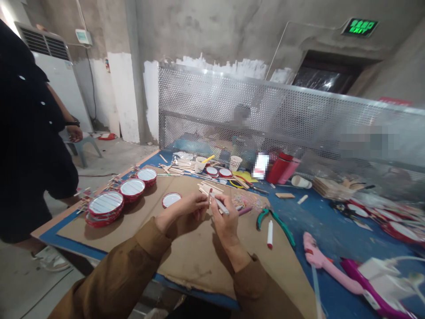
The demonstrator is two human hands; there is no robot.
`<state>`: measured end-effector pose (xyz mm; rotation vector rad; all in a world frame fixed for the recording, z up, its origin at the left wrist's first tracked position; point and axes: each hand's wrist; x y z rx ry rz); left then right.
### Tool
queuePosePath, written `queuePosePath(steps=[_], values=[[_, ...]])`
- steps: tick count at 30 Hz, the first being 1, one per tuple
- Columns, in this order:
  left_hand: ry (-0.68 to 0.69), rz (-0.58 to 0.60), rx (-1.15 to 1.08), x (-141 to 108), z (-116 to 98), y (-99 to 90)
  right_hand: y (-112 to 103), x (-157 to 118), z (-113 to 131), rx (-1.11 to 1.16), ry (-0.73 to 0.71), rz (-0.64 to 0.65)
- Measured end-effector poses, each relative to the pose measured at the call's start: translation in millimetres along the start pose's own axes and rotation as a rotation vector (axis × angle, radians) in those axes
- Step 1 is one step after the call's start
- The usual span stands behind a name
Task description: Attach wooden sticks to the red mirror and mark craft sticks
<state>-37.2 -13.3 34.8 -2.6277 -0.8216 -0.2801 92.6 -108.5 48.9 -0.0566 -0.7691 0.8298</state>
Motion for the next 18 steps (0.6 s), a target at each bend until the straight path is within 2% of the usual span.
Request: queuePosePath(steps=[18], values=[[0.024,-0.043,-0.013,0.8,4.0,-0.5,-1.9,0.1,-2.0,-0.017,-0.005,-0.021]])
Point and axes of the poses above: each hand's wrist, its own x-axis towards the middle knuckle, its own y-axis out of the palm, z = x × y, and after that the axes turned 13 degrees about y, right-handed
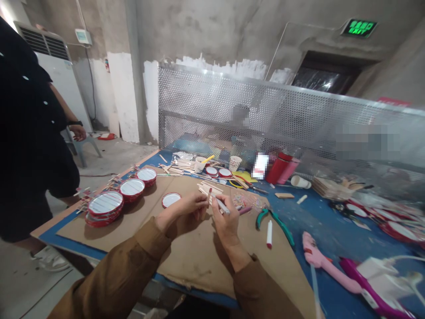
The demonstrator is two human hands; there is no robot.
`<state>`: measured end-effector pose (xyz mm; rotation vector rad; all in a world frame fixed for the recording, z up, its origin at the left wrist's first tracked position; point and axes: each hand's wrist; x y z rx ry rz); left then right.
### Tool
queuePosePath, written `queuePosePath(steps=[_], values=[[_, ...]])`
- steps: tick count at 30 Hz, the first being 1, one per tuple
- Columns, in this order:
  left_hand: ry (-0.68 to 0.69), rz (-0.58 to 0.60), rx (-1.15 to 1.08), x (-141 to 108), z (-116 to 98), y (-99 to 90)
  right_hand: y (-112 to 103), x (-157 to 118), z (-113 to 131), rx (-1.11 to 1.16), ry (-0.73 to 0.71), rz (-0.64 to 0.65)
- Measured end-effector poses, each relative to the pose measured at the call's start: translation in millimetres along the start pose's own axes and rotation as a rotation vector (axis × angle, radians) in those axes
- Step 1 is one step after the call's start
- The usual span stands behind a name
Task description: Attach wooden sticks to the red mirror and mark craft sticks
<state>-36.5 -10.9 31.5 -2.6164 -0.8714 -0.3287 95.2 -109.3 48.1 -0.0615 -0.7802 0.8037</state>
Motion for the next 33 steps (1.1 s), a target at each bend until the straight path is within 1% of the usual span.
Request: queuePosePath(steps=[3,8,12,20,27,33], values=[[0.031,-0.010,-0.025,-0.9,-1.8,-0.2,0.0,0.2,-0.6,-0.005,0.009,-0.007],[-0.009,0.006,0.003,-0.8,-1.1,0.1,-0.2,0.2,-0.6,-0.024,0.007,-0.013],[-0.002,0.014,0.023,-1.3,-1.8,-0.5,-0.2,-0.3,0.3,-0.021,0.007,-0.020],[-0.018,0.047,0.000,-0.2,-3.6,0.5,2.3,-1.3,1.7,0.044,0.050,0.029],[0.009,0.030,0.000,-0.7,-2.5,0.1,2.9,-0.9,2.7,0.023,0.025,0.026],[0.026,-0.003,0.005,0.2,2.8,1.2,1.8,-0.4,0.1,0.006,0.037,0.016]])
Point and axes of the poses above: each hand's wrist, its own x-axis towards the middle knuckle, its own y-axis out of the palm, z = x × y, and after that the axes turned 13 degrees about y, right-handed
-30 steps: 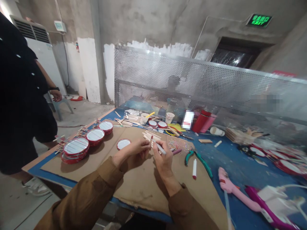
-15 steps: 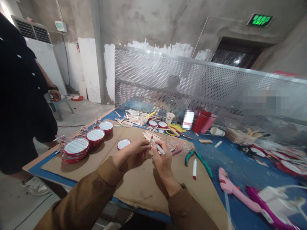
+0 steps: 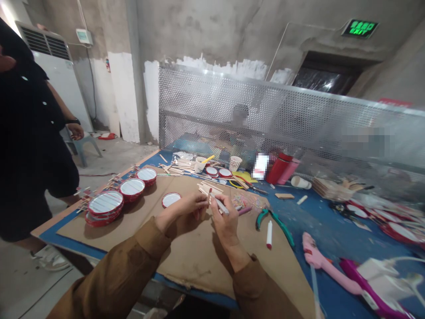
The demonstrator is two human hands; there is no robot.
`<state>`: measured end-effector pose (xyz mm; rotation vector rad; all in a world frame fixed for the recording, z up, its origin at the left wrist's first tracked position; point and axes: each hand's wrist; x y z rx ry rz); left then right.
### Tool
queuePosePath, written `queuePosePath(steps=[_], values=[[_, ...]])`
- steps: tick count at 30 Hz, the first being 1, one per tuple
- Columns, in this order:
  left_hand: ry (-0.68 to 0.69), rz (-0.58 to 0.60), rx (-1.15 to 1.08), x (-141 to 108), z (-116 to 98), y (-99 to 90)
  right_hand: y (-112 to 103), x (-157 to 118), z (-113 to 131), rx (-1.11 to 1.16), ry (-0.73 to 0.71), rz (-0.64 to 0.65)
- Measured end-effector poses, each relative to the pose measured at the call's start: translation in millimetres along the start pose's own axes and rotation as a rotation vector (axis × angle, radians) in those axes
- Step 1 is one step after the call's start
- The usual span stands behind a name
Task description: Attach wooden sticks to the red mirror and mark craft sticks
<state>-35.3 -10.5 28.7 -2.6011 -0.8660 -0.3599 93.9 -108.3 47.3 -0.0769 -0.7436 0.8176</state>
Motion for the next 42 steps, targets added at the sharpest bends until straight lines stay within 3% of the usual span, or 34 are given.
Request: queuePosePath(steps=[12,21,30,42], values=[[0.012,-0.027,-0.022,-2,-3,0.5,-3,1,3,-0.040,-0.035,-0.049],[-0.019,0.020,0.013,0,1,0.4,-1,0,1,0.017,0.004,0.025],[-0.031,0.031,0.024,-1,-6,-0.5,-1,0,2,0.018,-0.009,0.006],[-0.055,0.022,0.024,1,5,0.5,-3,0,2,-0.018,-0.011,-0.029]])
Point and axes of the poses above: each hand's wrist, its own x-axis towards the middle knuckle, its own y-axis out of the palm, z = x × y, and after that the axes turned 13 degrees about y, right-handed
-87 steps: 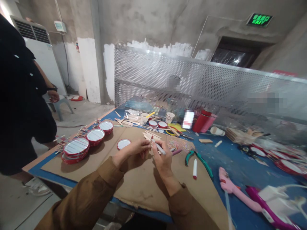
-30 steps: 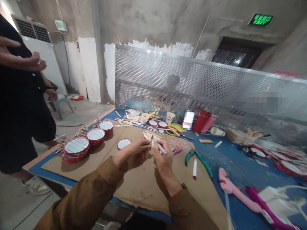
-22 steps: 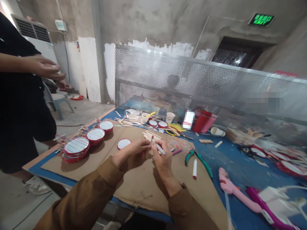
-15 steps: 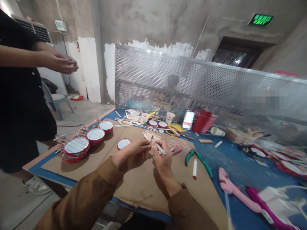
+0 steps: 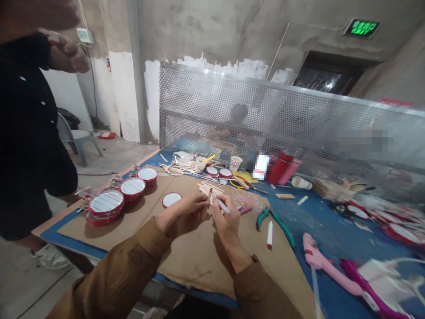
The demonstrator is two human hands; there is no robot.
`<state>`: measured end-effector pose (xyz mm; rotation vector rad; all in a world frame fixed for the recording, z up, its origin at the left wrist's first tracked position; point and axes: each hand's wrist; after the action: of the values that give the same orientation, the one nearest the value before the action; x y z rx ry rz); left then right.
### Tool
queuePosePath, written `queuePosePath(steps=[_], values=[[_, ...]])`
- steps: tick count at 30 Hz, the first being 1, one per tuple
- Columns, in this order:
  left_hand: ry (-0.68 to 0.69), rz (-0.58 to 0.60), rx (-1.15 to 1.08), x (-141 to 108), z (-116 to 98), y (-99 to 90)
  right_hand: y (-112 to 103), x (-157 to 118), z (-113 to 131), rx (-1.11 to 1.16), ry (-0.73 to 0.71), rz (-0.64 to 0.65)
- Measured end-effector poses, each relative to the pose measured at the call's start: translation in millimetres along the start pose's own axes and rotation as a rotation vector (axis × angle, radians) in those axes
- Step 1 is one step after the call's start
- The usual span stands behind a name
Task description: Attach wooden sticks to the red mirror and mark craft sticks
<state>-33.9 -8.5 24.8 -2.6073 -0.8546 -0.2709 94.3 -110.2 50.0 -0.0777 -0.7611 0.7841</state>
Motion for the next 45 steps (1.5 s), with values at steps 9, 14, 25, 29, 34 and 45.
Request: queuePosePath(steps=[9,14,25,29,34,45], values=[[0.034,-0.011,0.016,2,2,1.3,1,0,-2,0.005,-0.022,0.000],[0.034,-0.006,0.009,0,-4,0.2,2,-1,-1,0.019,-0.023,0.033],[0.018,-0.007,0.011,-1,-9,-0.2,2,-2,-2,0.037,0.012,0.042],[0.025,-0.004,0.010,-4,-14,-0.6,1,-2,-3,0.024,-0.001,0.040],[0.012,-0.009,0.021,-4,-14,-0.5,1,-1,-4,0.013,-0.007,0.024],[-0.009,0.005,-0.009,-2,-14,0.6,1,-1,-3,0.034,0.003,0.037]])
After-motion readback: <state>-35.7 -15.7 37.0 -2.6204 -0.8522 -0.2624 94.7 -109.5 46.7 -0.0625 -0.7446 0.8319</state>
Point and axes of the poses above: each hand's wrist, its own x-axis towards the middle knuckle, its own y-axis out of the palm, z = x × y, and after that the axes turned 13 degrees about y, right-handed
